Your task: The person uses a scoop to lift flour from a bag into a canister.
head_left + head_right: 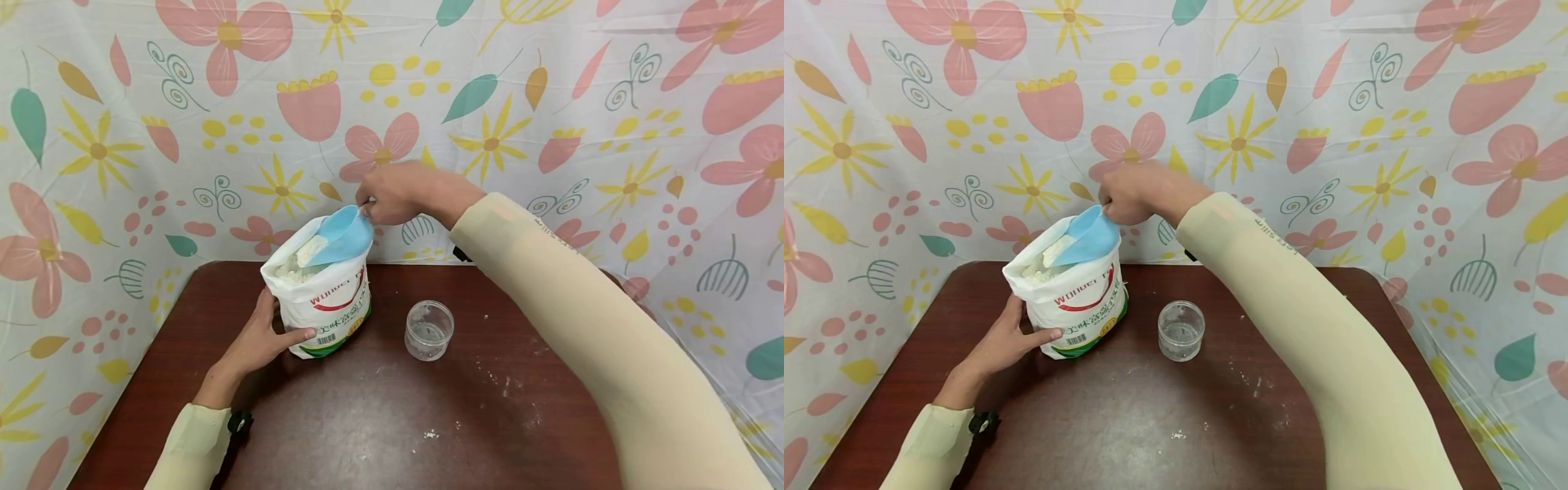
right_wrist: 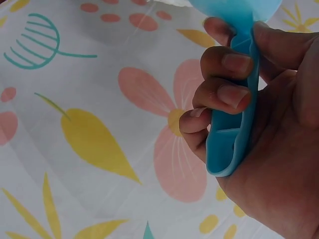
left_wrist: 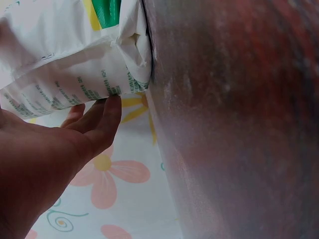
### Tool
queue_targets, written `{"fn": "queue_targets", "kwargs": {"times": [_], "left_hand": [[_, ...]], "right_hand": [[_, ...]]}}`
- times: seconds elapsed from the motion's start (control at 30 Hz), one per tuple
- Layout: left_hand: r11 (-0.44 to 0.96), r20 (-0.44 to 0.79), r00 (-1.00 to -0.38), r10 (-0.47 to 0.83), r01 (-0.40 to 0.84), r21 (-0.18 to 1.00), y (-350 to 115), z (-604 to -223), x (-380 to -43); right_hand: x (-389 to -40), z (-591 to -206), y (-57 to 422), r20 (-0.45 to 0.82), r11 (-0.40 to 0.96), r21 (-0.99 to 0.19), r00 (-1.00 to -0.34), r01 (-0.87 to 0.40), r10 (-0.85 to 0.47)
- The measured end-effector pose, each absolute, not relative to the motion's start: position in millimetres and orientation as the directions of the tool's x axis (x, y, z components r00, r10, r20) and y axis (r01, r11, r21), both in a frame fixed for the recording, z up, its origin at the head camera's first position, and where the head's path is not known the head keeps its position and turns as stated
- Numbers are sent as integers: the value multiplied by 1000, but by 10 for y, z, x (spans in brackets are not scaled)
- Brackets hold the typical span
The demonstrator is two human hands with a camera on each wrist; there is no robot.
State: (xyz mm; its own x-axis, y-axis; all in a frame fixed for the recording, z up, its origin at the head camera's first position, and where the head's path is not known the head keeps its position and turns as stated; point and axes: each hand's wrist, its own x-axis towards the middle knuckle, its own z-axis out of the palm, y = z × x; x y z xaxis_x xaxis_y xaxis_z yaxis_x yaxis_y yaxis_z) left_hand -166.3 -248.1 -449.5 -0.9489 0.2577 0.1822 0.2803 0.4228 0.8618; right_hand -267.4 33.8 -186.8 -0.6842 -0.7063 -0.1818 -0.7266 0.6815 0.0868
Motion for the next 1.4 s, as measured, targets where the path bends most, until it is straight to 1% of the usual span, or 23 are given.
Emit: {"fn": "queue_targets", "kwargs": {"times": [0.43,0.8,1.07,1.4], "left_hand": [[408,194,-944,267,293,865,-2478,-4507,-1667],[412,194,-944,268,294,862,-2467,-4499,-1664],[406,197,-941,276,300,863,-2466,-4490,-1661],[390,232,-929,289,335,858,-2473,-4501,-1691]], "right_hand": [[-2644,-1847,562,-178,651,42,-647,-758,-741],[-2630,-1931,748,-129,691,-38,-682,-722,-720],[-2623,-1938,831,-101,699,-89,-692,-709,-715],[-2641,-1949,933,-82,686,-134,-681,-715,-727]]}}
